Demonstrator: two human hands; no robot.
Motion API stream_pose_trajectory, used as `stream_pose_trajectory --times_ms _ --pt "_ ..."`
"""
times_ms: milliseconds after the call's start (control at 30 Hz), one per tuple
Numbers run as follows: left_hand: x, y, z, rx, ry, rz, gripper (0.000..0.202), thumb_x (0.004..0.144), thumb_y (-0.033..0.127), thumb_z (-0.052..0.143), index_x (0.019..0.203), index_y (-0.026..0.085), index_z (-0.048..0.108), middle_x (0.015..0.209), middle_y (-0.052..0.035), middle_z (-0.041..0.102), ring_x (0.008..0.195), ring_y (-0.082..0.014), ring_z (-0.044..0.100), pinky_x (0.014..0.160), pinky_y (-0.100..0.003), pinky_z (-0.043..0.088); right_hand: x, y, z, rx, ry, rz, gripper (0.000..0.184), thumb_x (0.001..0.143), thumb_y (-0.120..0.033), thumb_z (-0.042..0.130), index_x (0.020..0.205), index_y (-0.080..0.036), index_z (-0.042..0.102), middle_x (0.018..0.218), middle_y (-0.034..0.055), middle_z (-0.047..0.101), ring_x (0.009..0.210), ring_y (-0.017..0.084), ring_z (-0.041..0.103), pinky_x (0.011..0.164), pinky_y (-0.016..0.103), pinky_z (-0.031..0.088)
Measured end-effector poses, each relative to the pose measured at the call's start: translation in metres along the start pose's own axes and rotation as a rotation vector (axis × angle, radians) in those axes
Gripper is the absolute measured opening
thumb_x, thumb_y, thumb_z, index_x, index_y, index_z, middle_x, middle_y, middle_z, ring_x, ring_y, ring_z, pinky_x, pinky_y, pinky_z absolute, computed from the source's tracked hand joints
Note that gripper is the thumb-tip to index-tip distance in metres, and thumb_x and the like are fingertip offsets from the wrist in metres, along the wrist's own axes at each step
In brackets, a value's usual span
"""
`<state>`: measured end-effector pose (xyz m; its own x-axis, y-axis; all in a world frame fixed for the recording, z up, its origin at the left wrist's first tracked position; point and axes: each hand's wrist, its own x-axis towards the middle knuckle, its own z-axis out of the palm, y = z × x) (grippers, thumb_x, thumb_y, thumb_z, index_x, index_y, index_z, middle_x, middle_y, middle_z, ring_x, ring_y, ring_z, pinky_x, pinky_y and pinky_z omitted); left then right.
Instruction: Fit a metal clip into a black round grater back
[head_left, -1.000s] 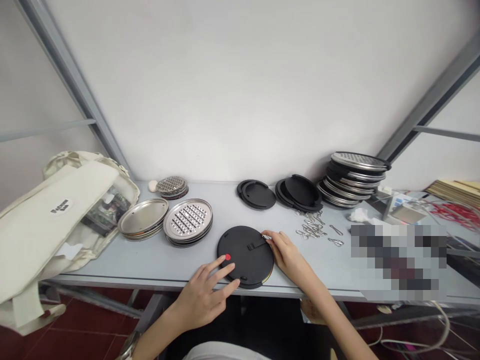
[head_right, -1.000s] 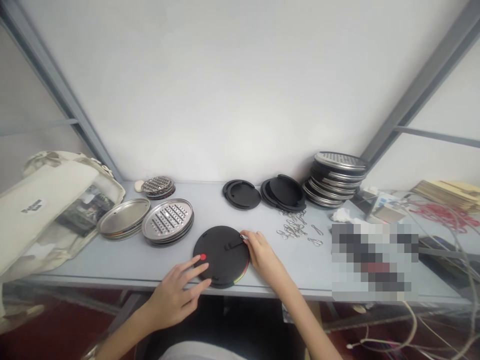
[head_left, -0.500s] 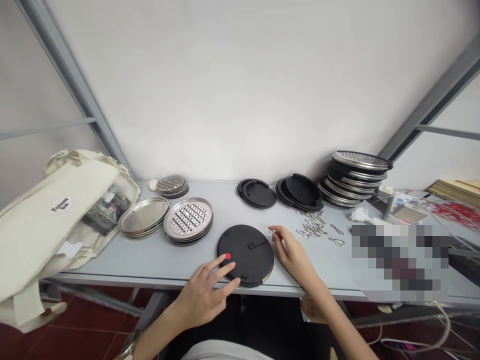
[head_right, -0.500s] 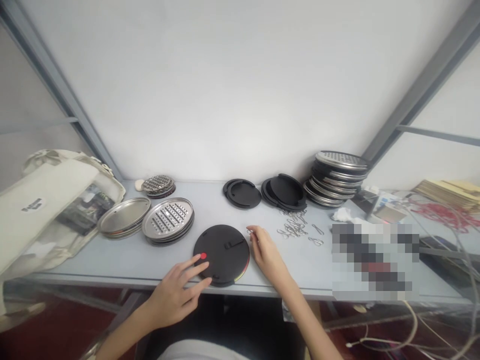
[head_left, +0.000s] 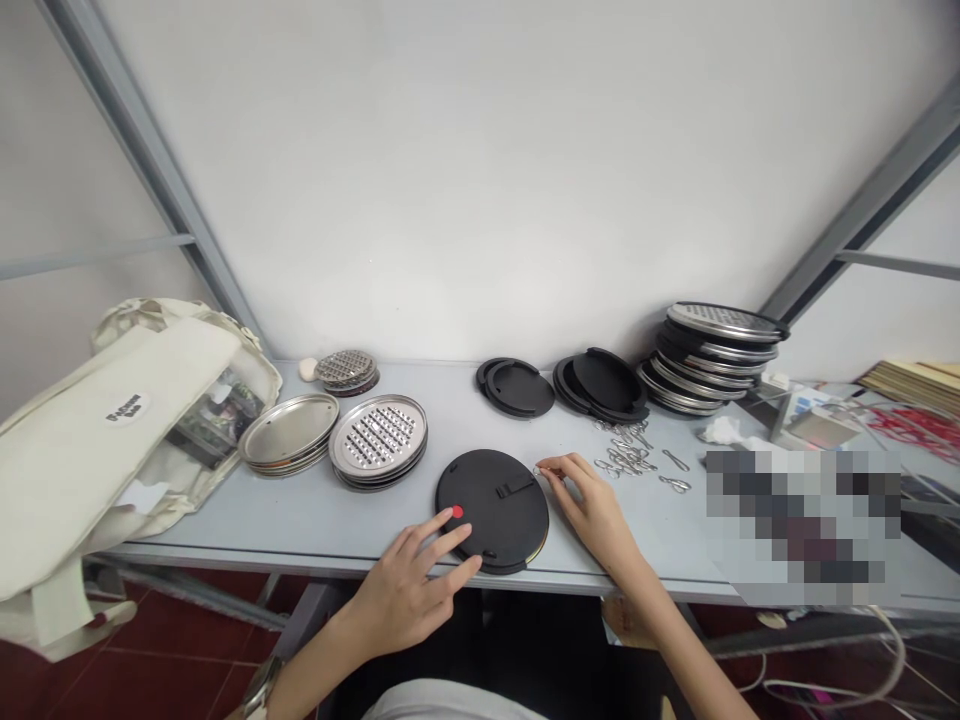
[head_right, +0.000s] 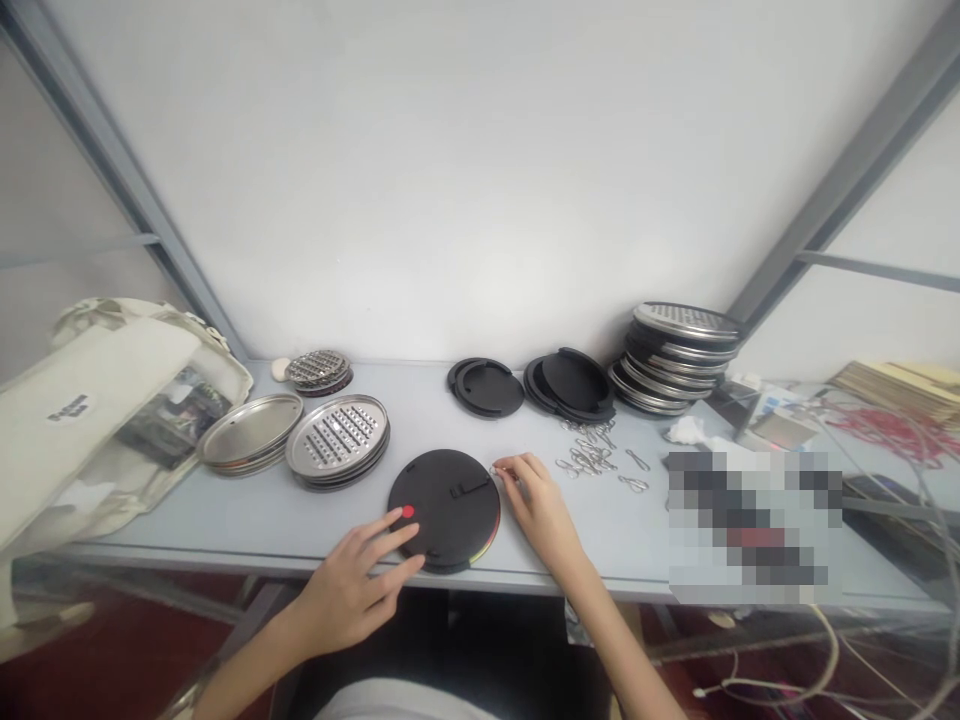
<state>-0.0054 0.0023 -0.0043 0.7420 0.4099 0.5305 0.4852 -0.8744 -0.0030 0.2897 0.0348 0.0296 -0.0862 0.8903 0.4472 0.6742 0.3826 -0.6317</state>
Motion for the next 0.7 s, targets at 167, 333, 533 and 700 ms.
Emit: stream_pose_trajectory --times_ms 167,333,533,700 --pt "-0.001 0.0 0.001 0.005 -0.007 -0.008 0.052 0.086 0.009 0.054 0.134 0.026 0.052 0.145 -0.0076 0.044 0.14 -0.0328 0.032 0.097 -0.043 0.044 0.002 0.003 0.003 0.095 0.023 0.111 0.023 0.097 -0.039 0.048 0.096 -0.021 0.061 0.083 0.0052 0.065 0.075 0.019 0.061 0.073 0.034 0.05" --pt "0.0 0.001 0.001 0.01 0.014 -0.013 0.049 0.085 0.01 0.055 0.131 0.026 0.055 0.144 -0.0074 0.046 0.138 -0.0325 0.034 0.095 -0.041 0.044 0.007 0.006 0.01 0.225 0.049 0.163 0.024 0.096 -0.039 0.049 0.102 -0.019 0.06 0.092 0.007 0.067 0.081 0.019 0.065 0.076 0.033 0.053" --pt "0.002 0.002 0.0 -0.019 0.043 -0.013 0.048 0.086 0.008 0.053 0.131 0.024 0.055 0.142 -0.0074 0.048 0.138 -0.0312 0.035 0.096 -0.041 0.044 0.002 -0.001 0.009 0.063 -0.04 -0.023 0.021 0.099 -0.028 0.043 0.106 -0.022 0.061 0.097 0.0069 0.064 0.094 0.021 0.062 0.085 0.034 0.049" --pt "-0.001 0.002 0.005 0.017 0.085 0.006 0.048 0.085 0.01 0.052 0.132 0.023 0.055 0.14 -0.0094 0.049 0.133 -0.0284 0.041 0.096 -0.039 0.044 -0.001 -0.002 0.007 0.014 -0.019 -0.081 0.024 0.099 -0.024 0.041 0.11 -0.023 0.062 0.099 0.0081 0.061 0.094 0.021 0.061 0.082 0.033 0.049"
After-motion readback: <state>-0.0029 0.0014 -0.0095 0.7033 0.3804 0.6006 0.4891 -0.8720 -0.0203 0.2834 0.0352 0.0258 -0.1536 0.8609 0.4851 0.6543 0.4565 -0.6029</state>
